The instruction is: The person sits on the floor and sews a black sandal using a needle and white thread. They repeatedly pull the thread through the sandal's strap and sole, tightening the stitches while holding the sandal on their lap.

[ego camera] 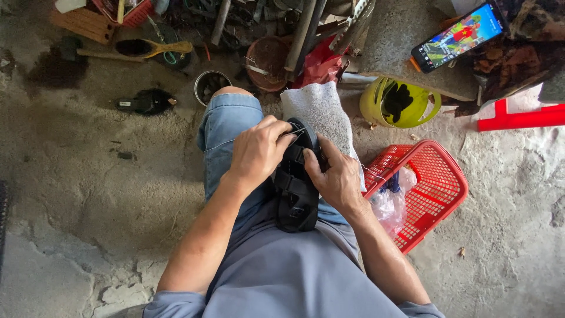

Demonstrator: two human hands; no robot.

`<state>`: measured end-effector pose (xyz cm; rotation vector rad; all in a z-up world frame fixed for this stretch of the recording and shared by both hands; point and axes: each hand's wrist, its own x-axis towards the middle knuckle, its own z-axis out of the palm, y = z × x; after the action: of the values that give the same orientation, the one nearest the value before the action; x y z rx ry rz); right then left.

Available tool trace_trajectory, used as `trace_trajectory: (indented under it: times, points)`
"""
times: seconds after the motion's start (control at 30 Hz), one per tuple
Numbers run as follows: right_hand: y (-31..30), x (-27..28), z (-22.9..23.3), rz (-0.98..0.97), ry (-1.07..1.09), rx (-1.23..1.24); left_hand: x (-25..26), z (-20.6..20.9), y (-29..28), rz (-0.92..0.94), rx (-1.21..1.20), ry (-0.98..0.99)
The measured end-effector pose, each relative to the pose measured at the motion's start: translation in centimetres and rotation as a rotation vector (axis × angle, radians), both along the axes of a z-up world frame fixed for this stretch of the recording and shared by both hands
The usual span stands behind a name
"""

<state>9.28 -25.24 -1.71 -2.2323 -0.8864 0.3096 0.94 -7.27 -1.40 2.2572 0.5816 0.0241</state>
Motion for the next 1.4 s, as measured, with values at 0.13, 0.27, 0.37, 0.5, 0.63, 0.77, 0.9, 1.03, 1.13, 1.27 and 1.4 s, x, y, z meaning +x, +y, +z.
trace_trajectory:
  times: [0.13,0.27,0.37,0.5,0.63,0.77,0.9,1.03,1.13,1.27,1.4]
  points:
    - [0.1,-0.1,-0.1,0.002,-0.016,0.0,0.7,-0.7,0.5,-0.015,-0.065,0.005]
    - [0.0,-0.4,-1.2,-0.022,-0.066,-0.004,0.4,-0.1,0.4,0.06,-0.194,-0.158]
    - [0.8,-0.6,-1.9,-0.052,-0.074,-0.051,-1.9,0.4,1.8,0.085,-0.387,-0.349]
    - [2.6,-0.8,-2.3,-0.024,-0.032,-0.123,-6.6,1.6,4.8,0.151,-1.022,-0.557]
    - [3.8,-0.3,0.3,0.027,0.103,-0.341,-15.6,6.0,7.6,0.236,-0.808,-0.302]
    - [1.3,3.0,-1.3,0.061,-0.039,-0.251,-26.0,2.5,11.7,0.723,-0.678,-0.485]
    - [-3.2,8.1,-2.1,-0.168,0.104,0.093,-42.4,-7.9,18.1,1.094,-0.647,-0.456]
    - [-4.8,9.0,-0.8,-0.16,0.198,0.012,-40.6,-10.9,17.6,1.612,-0.422,-0.199]
    - [-3.8,7.9,-0.9,-0.177,0.04,-0.103,-31.5,-9.7,13.7,1.13,0.265,-0.201]
    - [-0.6,6.0,-0.1,0.011,-0.414,-0.063,-16.9,-4.8,7.8,0.655,0.321,-0.278]
    - [3.0,4.1,0.2,0.278,-0.463,-0.002,-7.1,-2.1,3.2,0.267,0.426,-0.284]
